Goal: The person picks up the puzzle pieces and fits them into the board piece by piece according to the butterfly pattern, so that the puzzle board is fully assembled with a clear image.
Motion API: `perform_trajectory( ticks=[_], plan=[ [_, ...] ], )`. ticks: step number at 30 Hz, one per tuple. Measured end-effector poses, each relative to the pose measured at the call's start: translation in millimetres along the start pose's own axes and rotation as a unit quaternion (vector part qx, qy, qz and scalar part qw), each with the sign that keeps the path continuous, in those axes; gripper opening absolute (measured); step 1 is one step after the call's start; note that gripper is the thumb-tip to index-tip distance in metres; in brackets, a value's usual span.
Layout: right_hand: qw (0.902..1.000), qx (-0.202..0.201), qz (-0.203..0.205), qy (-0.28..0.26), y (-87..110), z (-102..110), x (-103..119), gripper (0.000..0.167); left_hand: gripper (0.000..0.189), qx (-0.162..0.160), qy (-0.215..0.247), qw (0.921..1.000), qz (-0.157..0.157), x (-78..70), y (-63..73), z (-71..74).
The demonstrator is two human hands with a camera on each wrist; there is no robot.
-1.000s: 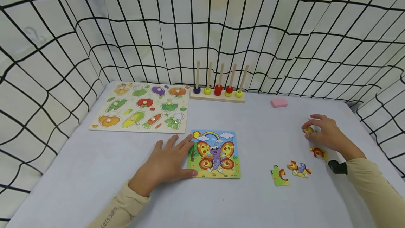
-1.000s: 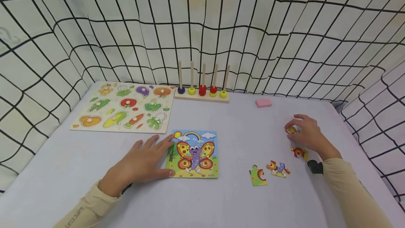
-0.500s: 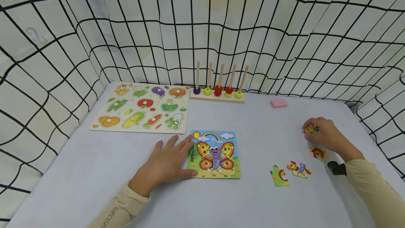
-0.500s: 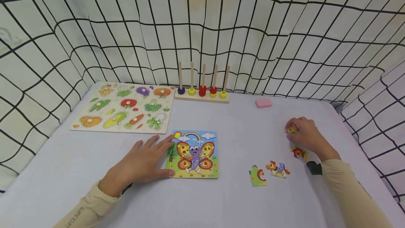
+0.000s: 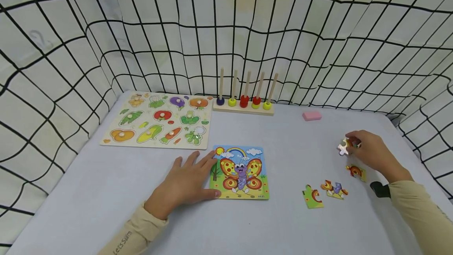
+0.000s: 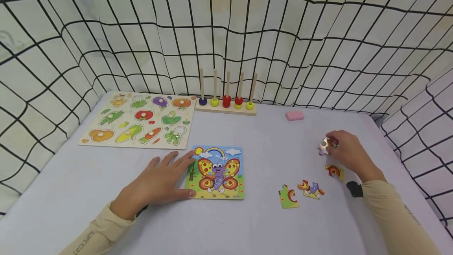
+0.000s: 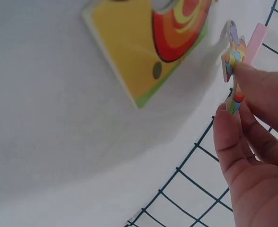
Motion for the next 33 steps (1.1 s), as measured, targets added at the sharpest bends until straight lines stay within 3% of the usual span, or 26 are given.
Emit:
perform_trajectory(
  ticks=[4, 9, 14, 33],
  plan=[
    [0.9998, -0.016, 0.006, -0.002, 3.1, 6.7, 1.5, 0.027, 0.094, -0.001, -0.002, 1.0, -0.001, -0.4, 0.0, 0.3],
    [0.9998, -0.012, 0.011, -0.014, 5.9, 14.1, 2.1, 0.026, 0.094, 0.0, -0.005, 1.0, -0.001, -0.7, 0.0, 0.5],
    [0.9984, 0.016, 0.007, -0.054, 7.0, 16.6, 6.8, 0.027, 0.094, 0.002, -0.007, 1.0, 0.0, -0.5, -0.1, 0.3],
    [0.9822, 0.042, 0.04, -0.179, 4.2, -6.1, 80.7, 0.025, 0.094, 0.005, 0.0, 1.0, -0.001, -0.1, -0.6, -0.2]
  ],
)
Point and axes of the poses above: each hand's wrist, its own y-axis away from the middle knuckle, its own z-axis out of the back of the hand, x = y × z, the point moved 9 cm from there along -y, towards the middle knuckle, and after that the axes turned 9 degrees about x, right-handed, at the moved point
